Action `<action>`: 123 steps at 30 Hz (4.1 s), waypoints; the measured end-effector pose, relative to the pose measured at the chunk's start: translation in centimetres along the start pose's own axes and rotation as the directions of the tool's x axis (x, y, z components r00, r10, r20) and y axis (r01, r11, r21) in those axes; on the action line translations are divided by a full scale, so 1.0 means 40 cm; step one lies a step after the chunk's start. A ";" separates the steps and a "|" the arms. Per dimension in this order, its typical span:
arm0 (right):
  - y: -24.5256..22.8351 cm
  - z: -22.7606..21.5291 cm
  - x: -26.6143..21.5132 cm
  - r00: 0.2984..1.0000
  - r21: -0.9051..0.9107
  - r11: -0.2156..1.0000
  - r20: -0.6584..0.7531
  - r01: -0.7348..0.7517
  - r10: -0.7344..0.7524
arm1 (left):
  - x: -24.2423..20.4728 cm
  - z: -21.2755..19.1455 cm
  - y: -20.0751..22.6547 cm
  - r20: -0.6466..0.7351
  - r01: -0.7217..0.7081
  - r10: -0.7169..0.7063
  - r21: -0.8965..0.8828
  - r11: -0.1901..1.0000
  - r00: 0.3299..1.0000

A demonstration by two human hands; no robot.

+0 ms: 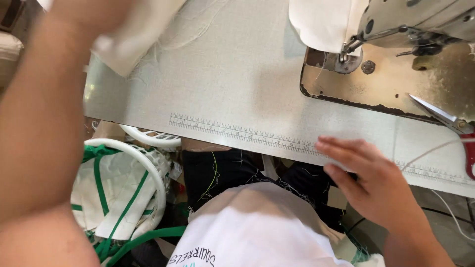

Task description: Folding the edges of white fabric strips and aligning them under an industrial sewing machine needle.

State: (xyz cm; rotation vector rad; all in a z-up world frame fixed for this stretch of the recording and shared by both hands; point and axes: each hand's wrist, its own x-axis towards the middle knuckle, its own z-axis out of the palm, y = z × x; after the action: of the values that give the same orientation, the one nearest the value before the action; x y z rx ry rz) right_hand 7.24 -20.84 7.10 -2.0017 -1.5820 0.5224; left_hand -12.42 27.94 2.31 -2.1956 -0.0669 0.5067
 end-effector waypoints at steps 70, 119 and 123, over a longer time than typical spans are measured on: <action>0.249 -0.019 -0.190 0.928 -0.603 0.744 -0.019 0.287 -0.373 | -0.029 -0.314 0.264 -0.671 0.071 -0.370 -0.429 0.901 0.643; 0.262 -0.050 0.206 0.996 -0.387 0.920 -0.029 0.061 -0.079 | 0.268 -0.543 0.371 -0.622 -0.478 -0.263 -0.756 0.447 0.738; 0.254 -0.067 0.220 0.997 -0.326 0.945 0.067 -0.019 0.043 | 0.264 -0.557 0.374 -0.542 -0.410 -0.150 -0.763 0.500 0.827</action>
State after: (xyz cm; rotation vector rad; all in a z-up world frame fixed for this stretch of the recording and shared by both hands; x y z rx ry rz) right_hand 18.71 -14.51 3.10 -2.2747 -1.7783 0.3676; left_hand 3.84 4.28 -0.43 -3.3100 0.2317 -0.2082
